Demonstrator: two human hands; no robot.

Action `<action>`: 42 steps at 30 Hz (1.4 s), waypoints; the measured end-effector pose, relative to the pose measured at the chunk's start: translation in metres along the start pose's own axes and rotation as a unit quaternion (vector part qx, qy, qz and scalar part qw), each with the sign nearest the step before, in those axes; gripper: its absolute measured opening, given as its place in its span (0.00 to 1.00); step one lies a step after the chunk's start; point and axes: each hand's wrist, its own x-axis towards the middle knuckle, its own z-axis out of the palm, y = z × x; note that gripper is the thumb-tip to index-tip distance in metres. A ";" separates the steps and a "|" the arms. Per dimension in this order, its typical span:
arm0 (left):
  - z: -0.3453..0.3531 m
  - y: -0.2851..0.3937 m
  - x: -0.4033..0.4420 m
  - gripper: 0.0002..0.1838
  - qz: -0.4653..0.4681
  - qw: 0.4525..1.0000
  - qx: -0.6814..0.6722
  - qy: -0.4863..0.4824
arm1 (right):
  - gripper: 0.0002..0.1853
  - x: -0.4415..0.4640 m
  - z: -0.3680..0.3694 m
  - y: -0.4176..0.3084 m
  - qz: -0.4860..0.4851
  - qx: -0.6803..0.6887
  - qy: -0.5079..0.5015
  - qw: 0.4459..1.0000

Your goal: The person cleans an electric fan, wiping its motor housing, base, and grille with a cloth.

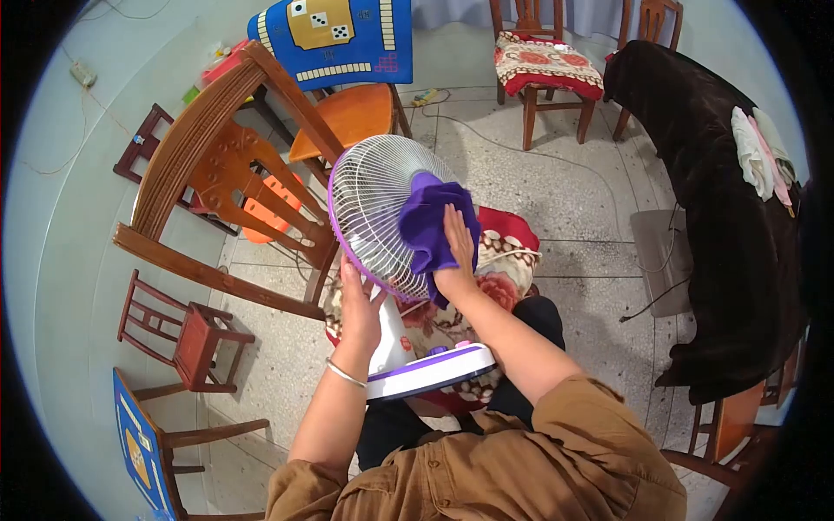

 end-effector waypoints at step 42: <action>-0.001 -0.028 0.012 0.59 0.102 0.982 0.160 -0.006 | 0.28 -0.008 -0.022 0.106 0.111 0.176 -0.072 0.976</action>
